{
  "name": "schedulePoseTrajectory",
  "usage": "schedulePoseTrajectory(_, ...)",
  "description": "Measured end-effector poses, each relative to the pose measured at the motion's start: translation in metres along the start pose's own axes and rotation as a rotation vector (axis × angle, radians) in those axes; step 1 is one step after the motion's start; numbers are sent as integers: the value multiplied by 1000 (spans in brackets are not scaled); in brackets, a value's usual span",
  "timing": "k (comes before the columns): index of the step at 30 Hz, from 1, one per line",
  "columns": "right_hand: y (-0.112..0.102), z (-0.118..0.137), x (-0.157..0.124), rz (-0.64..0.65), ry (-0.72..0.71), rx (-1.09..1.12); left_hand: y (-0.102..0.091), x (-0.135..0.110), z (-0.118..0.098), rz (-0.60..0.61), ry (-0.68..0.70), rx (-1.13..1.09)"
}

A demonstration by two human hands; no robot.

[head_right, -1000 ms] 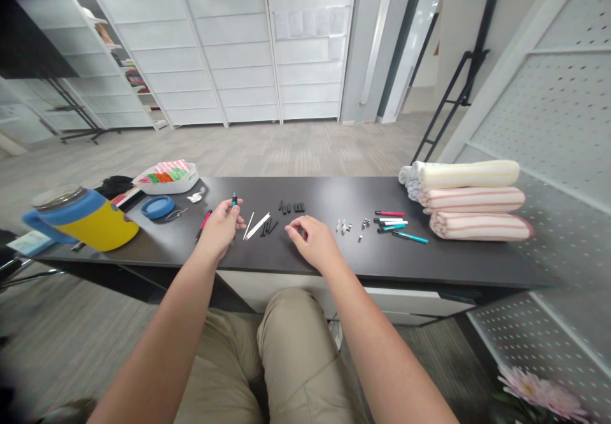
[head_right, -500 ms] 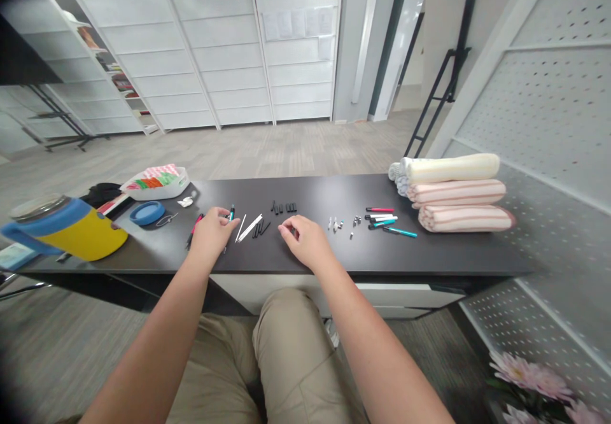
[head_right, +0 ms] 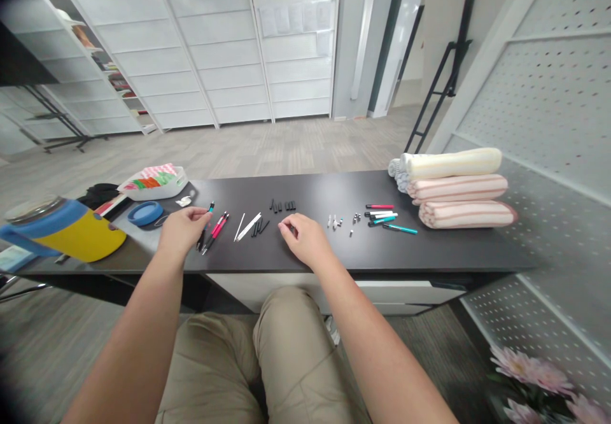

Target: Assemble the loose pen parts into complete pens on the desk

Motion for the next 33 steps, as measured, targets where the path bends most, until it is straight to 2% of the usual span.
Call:
schedulePoseTrajectory(4, 0, 0, 0, 1, 0, -3, -5, -2, -3, -26, 12, 25)
schedulePoseTrajectory(13, 1, -1, 1, 1, 8, 3, 38, -15, -39, 96, 128, 89)
schedulePoseTrajectory(19, 2, -3, 1, 8, 13, 5, 55, -12, -46, 161, 243, 266)
schedulePoseTrajectory(27, 0, -1, 1, 2, 11, -13, 55, -15, -51, 175, 358, 526)
schedulePoseTrajectory(33, 1, -2, 1, 7, 25, -15, 52, -13, -49, 184, 385, 534)
Point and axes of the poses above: each hand's wrist, its own x-axis towards the middle knuckle, its own y-axis out of the palm, z = x × y, the point moved 10 cm from there along x, towards the middle knuckle, and after that the axes turned 14 degrees about y, right-handed, at the moved point
